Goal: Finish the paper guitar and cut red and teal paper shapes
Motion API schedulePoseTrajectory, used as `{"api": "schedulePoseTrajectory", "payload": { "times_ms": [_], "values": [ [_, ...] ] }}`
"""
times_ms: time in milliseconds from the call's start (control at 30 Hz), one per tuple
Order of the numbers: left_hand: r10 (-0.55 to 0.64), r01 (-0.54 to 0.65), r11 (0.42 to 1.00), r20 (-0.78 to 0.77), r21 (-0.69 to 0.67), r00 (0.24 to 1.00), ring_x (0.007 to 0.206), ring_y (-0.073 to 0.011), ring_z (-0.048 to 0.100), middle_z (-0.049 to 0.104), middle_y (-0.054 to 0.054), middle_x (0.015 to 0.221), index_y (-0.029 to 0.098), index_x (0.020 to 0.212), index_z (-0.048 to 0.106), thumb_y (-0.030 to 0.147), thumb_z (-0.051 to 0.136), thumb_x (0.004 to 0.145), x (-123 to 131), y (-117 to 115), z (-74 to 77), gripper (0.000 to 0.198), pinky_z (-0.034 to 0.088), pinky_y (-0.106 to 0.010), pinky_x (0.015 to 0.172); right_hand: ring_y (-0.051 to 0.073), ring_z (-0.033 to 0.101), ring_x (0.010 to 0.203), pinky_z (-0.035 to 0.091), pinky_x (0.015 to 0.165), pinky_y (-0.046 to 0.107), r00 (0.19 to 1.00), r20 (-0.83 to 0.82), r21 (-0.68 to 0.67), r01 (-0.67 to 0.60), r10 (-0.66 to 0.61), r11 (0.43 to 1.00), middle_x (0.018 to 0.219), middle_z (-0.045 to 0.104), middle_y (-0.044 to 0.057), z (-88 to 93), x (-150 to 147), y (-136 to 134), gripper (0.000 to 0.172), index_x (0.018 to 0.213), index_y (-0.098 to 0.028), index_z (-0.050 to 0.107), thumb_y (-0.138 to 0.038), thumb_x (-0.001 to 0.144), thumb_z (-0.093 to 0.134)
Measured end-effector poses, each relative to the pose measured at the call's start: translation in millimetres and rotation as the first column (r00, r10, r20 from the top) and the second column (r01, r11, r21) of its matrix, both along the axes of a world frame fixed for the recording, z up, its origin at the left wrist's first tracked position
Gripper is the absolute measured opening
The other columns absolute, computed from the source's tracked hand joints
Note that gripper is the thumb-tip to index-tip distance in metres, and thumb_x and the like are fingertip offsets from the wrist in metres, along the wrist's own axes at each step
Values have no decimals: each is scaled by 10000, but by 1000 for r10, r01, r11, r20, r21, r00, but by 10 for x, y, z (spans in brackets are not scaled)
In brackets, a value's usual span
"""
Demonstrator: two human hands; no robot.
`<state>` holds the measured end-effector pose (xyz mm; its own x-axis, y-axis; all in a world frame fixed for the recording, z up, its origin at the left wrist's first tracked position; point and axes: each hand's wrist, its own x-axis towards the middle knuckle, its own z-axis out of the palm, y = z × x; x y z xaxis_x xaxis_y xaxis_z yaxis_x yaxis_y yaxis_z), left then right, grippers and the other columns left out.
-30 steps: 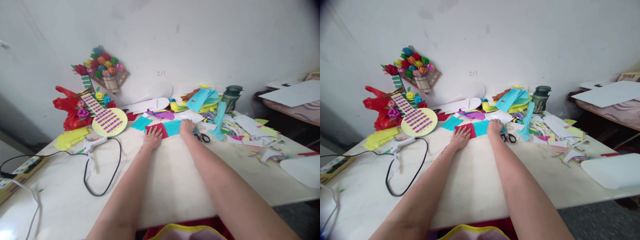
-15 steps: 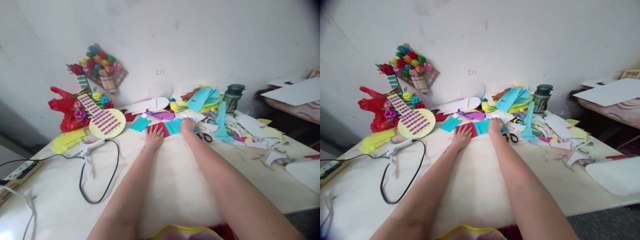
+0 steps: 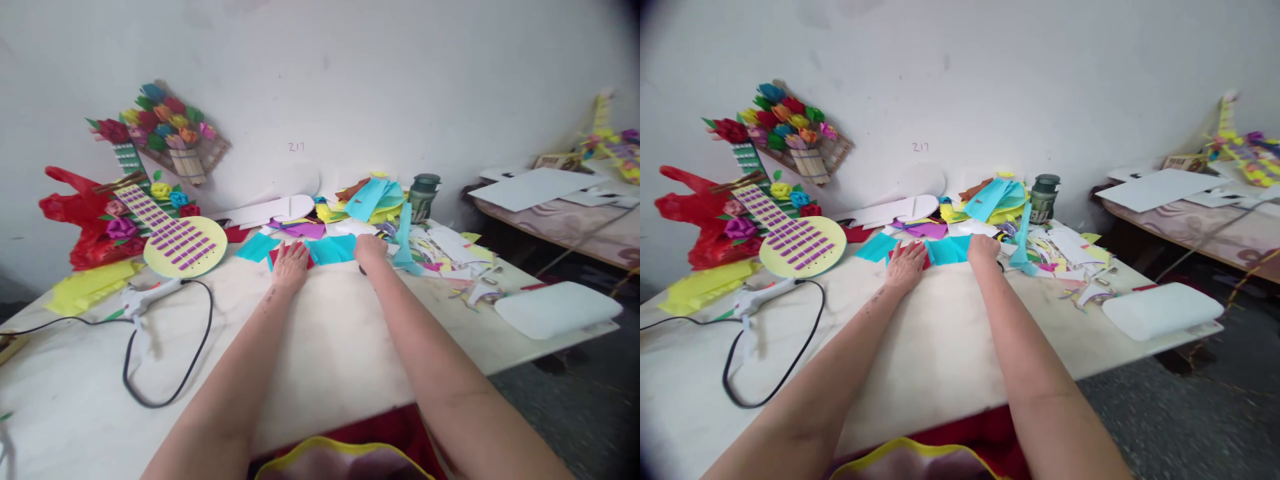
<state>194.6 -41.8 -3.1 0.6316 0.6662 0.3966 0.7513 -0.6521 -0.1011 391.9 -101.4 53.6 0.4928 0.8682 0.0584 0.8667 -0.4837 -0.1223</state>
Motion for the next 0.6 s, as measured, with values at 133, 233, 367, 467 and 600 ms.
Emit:
{"api": "schedulePoseTrajectory", "payload": {
  "times_ms": [133, 233, 367, 467, 600],
  "values": [
    [-19, 20, 996, 18, -83, 1000, 1335, -202, 296, 442, -48, 1385, 198, 1300, 490, 375, 227, 928, 136, -83, 6, 489, 36, -431, 1131, 259, 591, 1057, 452, 820, 304, 1000, 14, -46, 13, -13, 999, 1121, 624, 195, -17, 95, -139, 331, 1100, -134, 643, -262, 803, 569],
    [1, -5, 971, -16, -237, 1000, 1331, -190, 306, 402, -33, 1411, 209, 1317, 464, 402, 205, 933, 192, -116, 3, 502, 94, -429, 1123, 253, 580, 1073, 450, 839, 306, 1000, 6, -59, 20, -19, 998, 1134, 619, 189, -28, 160, -205, 361, 1127, -144, 627, -257, 788, 577],
    [25, -23, 952, 1, -304, 1000, 1341, -180, 284, 369, -11, 1430, 228, 1323, 452, 404, 215, 933, 196, -130, -3, 490, 127, -423, 1116, 262, 570, 1086, 446, 855, 318, 998, -22, -54, 52, -53, 997, 1153, 602, 210, 0, 223, -274, 397, 1153, -119, 610, -267, 786, 575],
    [29, -6, 972, 95, -233, 995, 1344, -173, 274, 378, -5, 1426, 235, 1317, 463, 390, 246, 931, 180, -140, 8, 469, 106, -402, 1121, 258, 571, 1083, 448, 850, 309, 996, -36, -57, 75, -77, 996, 1163, 594, 211, 29, 257, -327, 400, 1150, -120, 612, -264, 778, 588],
    [169, -130, 983, 353, -133, 920, 1278, -172, 378, 497, -23, 1343, 218, 1242, 541, 322, 254, 932, 81, -128, 91, 435, 192, -349, 1090, 255, 578, 1073, 458, 834, 300, 995, -59, -126, 77, -85, 989, 1143, 605, 200, 15, 281, -372, 388, 1127, -130, 628, -225, 751, 613]
  ]
}}
